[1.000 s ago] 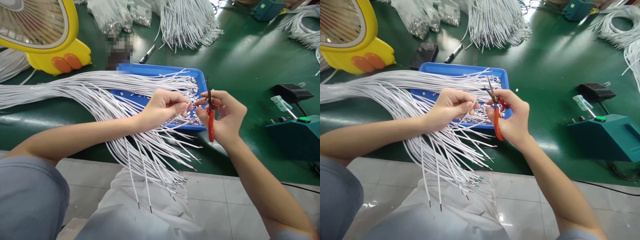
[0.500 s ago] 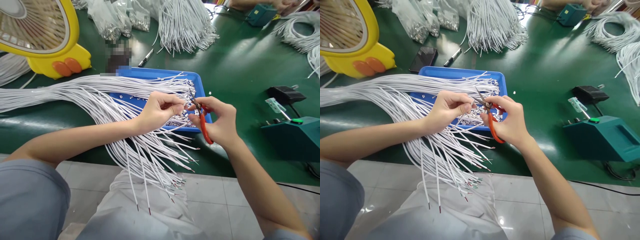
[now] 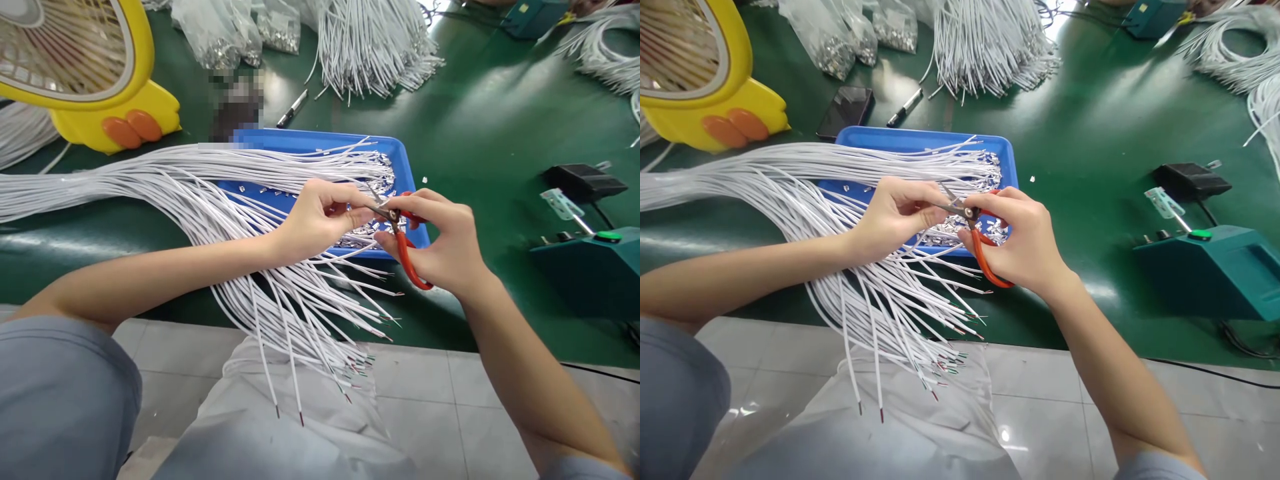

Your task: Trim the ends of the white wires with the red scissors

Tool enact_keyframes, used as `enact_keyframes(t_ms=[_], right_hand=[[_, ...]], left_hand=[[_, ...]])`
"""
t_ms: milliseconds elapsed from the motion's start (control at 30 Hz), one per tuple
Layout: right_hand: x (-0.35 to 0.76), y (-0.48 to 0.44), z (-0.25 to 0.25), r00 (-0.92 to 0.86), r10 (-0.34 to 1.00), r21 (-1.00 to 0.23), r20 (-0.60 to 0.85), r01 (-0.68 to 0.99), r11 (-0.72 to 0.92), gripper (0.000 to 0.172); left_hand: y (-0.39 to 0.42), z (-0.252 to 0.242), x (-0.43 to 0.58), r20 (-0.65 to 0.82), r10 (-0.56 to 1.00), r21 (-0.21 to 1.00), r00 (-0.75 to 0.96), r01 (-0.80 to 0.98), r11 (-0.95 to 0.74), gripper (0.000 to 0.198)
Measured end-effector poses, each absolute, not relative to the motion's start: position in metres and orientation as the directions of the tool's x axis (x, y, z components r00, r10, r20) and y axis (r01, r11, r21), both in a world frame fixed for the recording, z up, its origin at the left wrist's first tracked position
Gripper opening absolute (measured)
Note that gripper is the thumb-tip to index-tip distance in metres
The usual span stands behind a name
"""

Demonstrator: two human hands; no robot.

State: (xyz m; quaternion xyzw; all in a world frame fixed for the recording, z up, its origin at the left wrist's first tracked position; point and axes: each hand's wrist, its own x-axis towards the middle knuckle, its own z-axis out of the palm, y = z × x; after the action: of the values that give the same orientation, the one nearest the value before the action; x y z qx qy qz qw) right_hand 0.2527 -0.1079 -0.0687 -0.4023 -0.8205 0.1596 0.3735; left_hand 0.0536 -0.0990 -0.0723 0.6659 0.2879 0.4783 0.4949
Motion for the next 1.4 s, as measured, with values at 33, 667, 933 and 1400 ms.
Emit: enact_keyframes(t_ms=[33, 667, 933, 1400], right_hand=[[0.252, -0.108, -0.069, -0.398, 0.780, -0.566, 0.482, 0.538, 0.624, 0.034], [0.246, -0.119, -0.066, -0.357, 0.805, -0.632, 0.473, 0.499, 0.593, 0.030], [0.250, -0.112, -0.061, -0.095, 0.931, -0.804, 0.352, 0.479, 0.353, 0.021], [0.240, -0.125, -0.066, -0.149, 0.851, -0.836, 0.503, 0.166, 0.523, 0.025]], left_hand=[[-0.099, -0.072, 0.054, 0.354, 0.854, 0.934, 0.381, -0.092, -0.346, 0.011], [-0.101, -0.075, 0.053, 0.513, 0.795, 0.846, 0.324, -0.032, -0.533, 0.008], [-0.100, -0.075, 0.054, 0.506, 0.849, 0.862, 0.152, -0.047, -0.506, 0.011], [-0.108, -0.075, 0.057, 0.564, 0.735, 0.789, 0.377, 0.018, -0.614, 0.007]])
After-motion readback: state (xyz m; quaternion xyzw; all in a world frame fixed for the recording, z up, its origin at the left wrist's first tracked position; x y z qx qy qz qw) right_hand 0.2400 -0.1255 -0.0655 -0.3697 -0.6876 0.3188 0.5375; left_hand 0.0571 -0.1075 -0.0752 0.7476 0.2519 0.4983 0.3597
